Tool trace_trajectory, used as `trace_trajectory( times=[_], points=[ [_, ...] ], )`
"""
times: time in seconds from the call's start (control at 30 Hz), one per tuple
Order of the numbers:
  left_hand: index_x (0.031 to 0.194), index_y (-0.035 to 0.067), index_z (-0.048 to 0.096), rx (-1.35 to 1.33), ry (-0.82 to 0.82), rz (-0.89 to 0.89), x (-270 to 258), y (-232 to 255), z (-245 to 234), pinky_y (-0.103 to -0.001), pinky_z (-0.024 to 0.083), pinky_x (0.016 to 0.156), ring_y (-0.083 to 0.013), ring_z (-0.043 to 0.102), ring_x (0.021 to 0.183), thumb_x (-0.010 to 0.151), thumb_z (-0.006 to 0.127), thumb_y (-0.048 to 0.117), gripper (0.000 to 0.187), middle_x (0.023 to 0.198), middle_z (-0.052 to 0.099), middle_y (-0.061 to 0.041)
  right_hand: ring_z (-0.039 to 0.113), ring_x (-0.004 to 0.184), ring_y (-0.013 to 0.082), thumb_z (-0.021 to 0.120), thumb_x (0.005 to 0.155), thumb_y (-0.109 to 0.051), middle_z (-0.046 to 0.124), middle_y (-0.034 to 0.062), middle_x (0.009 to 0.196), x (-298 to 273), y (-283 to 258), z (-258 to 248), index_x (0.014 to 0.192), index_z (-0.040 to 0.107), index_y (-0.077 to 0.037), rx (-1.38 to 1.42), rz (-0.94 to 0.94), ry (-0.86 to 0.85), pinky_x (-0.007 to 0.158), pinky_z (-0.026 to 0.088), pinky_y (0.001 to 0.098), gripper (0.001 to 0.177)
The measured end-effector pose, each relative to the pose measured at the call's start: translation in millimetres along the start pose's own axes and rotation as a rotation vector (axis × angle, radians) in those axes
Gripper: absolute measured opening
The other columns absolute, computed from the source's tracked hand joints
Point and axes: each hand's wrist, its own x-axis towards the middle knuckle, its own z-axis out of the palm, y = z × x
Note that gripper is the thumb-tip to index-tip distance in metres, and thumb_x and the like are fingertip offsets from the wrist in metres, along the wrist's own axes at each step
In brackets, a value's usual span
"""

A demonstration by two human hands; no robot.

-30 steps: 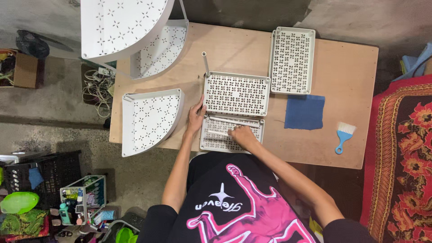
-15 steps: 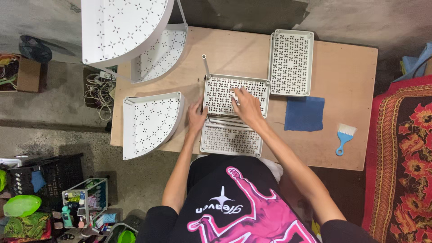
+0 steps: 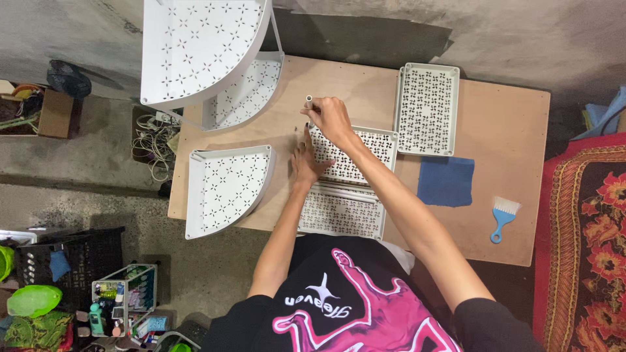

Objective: The person assembles a white plastic corner shelf by inserting white plastic poles into the holes of curved and rectangular trays. They repeatedly insert and remove poles to fit multiple tray sections together on a wooden table.

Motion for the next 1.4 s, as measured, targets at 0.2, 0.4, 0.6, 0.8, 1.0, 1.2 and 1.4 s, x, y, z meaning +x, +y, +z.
trace_trajectory(
  times=[0.2,0.4,0.6,0.8,1.0,1.2,1.4],
  points=[
    [0.164,0.014,0.003,-0.162,0.164,0.158,-2.6,-8.0,10.2,-0.056,0.041,0.107,-0.0504,0.043,0.138,0.061,0.092,0.051,0.141,0.156,0.039,-0.031,0.076,0.099,0.0261,0.061,0.101,-0.003,0.076,0.0188,0.11,1.4,-42.8,-39.2,0.12,0.07,0.001,0.126,-0.301,-0.027,0.083,0.063,0.0374,0.021],
    [0.166,0.013,0.001,-0.301,0.05,0.212,4.6,-27.7,12.0,-0.051,0.038,0.117,-0.0484,0.043,0.14,0.085,0.081,0.026,0.114,0.158,0.037,-0.031,0.064,0.066,0.0308,0.067,0.099,-0.02,0.066,0.019,0.076,-49.1,-75.7,-100.6,0.134,0.059,-0.007,-0.116,-0.054,-0.253,0.062,0.049,0.0439,0.037],
    [0.166,0.018,0.0,-0.514,-0.009,0.368,21.4,-51.3,20.8,-0.04,0.025,0.126,-0.036,0.023,0.157,0.09,0.057,-0.008,0.098,0.171,0.017,-0.021,0.071,0.08,0.0314,0.07,0.092,-0.035,0.072,0.0133,0.085,-143.7,-0.4,-21.7,0.122,0.068,-0.014,-0.286,0.089,-0.678,0.074,0.054,0.0474,0.037],
    [0.165,0.022,0.003,-0.593,-0.025,0.338,16.3,-48.9,22.5,-0.036,0.026,0.125,-0.0302,0.02,0.158,0.094,0.054,-0.012,0.094,0.174,0.013,-0.016,0.072,0.084,0.0343,0.065,0.092,-0.022,0.074,0.0124,0.089,-220.0,99.2,93.0,0.102,0.071,-0.013,-0.448,-0.088,-0.634,0.071,0.056,0.05,0.015],
    [0.166,0.024,0.004,-0.53,-0.016,0.269,13.8,-44.7,18.4,-0.036,0.031,0.121,-0.0313,0.029,0.155,0.095,0.056,-0.009,0.094,0.169,0.025,-0.018,0.071,0.091,0.0331,0.065,0.086,-0.016,0.07,0.0144,0.094,-237.4,115.0,114.4,0.101,0.071,-0.013,-0.494,-0.203,-0.428,0.072,0.057,0.0469,0.017],
    [0.165,0.011,0.018,-0.294,0.139,0.272,7.0,-56.9,26.6,-0.044,0.036,0.121,-0.0401,0.045,0.144,0.103,0.06,0.01,0.075,0.158,0.043,-0.026,0.066,0.098,0.0325,0.067,0.088,-0.01,0.065,0.0142,0.107,-234.2,91.5,53.2,0.123,0.07,-0.013,-0.421,-0.011,-0.082,0.079,0.055,0.0447,0.035],
    [0.157,-0.005,0.027,-0.252,0.302,0.179,-57.6,-76.6,33.3,-0.054,0.033,0.112,-0.0428,0.047,0.13,0.101,0.063,0.023,0.072,0.14,0.047,-0.031,0.07,0.083,0.0232,0.061,0.094,-0.009,0.071,0.0084,0.115,-312.6,126.7,-4.9,0.124,0.069,-0.014,-0.009,0.555,0.379,0.078,0.058,0.0364,0.031]
  ],
)
